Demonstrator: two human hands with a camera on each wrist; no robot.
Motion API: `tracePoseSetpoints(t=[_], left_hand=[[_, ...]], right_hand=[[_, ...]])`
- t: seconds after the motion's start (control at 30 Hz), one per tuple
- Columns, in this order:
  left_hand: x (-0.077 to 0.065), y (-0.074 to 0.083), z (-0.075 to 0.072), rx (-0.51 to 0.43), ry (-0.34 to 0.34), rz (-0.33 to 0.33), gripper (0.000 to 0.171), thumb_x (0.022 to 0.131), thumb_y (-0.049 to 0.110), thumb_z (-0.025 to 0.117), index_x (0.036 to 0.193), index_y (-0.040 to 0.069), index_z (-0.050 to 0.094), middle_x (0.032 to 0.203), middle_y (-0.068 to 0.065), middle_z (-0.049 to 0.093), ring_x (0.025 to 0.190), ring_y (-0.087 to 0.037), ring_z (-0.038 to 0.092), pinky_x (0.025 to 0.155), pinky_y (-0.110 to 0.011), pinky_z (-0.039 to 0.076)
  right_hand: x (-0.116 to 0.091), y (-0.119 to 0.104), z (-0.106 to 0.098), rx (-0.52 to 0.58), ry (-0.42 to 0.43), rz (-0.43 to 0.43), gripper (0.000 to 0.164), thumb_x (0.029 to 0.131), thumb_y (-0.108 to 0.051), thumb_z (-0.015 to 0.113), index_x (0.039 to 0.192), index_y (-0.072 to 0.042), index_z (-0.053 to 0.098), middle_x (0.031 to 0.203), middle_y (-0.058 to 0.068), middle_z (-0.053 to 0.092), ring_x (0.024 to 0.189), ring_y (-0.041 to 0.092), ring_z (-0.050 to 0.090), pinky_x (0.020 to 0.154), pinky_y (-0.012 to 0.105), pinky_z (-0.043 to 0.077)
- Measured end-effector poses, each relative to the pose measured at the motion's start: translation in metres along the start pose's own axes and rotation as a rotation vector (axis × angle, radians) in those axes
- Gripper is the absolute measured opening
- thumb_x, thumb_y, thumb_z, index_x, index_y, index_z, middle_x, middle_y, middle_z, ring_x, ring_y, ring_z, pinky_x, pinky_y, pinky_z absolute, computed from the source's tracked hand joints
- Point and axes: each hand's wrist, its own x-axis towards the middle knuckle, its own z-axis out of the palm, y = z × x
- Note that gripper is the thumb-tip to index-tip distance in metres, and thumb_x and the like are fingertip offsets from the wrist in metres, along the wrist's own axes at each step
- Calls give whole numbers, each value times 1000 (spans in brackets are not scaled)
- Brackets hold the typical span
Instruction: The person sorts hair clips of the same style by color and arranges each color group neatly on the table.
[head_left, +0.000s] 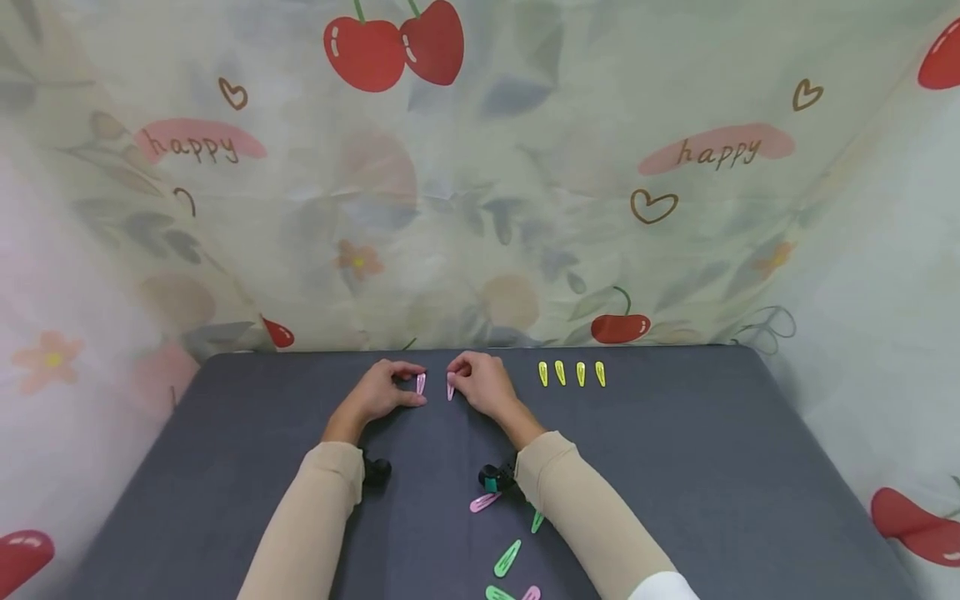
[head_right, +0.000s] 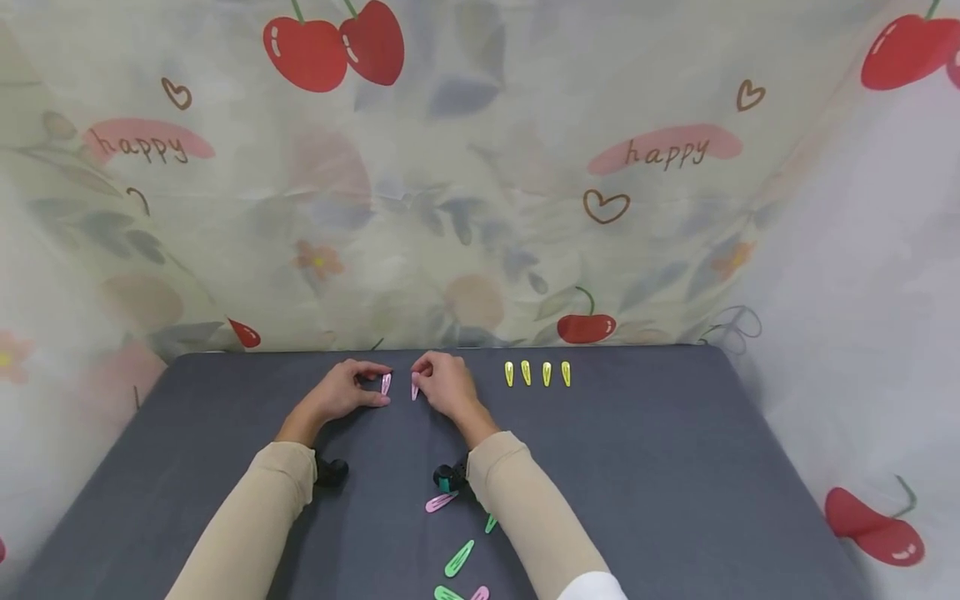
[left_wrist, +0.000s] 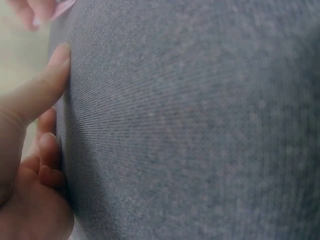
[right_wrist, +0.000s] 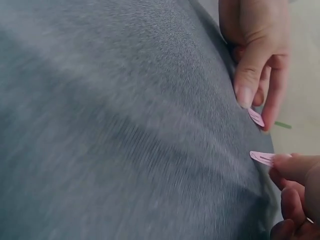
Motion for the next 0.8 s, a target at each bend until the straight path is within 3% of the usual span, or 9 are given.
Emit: tracePoseSetpoints(t=[0.33,0.53,0.67,0.8], left_hand=[[0,9,3,1,-1,5,52,86,19,83,136,14,67,131,-16,60,122,-32,54,109,-52,42],[0,9,4,-2,-4,9,52,86,19,83,135,13,67,131,-16,60,122,-32,55,109,-52,42],[0,6,3,10,-8,13,52,86,20,83,136,13,67,132,-16,61,123,-32,56,109,-52,43],[1,1,1,21,-3,6,53,86,20,83,136,14,66,132,-16,61,122,-32,55,108,-51,43]], right_hand=[[6,-3,5,-137,33,88,14,96,-26,72,107,-19,78,92,-2,70,79,13,60,75,33,49],[5,-4,5,-175,34,93,17,97,-27,72,110,-19,78,91,-1,68,79,15,60,76,36,49],[2,-6,4,-178,1,52,25,100,-29,68,120,-18,75,99,2,69,85,17,62,79,37,51],[-4,-11,0,-207,-65,-31,37,102,-35,64,132,-14,68,117,9,66,103,24,64,91,42,52]])
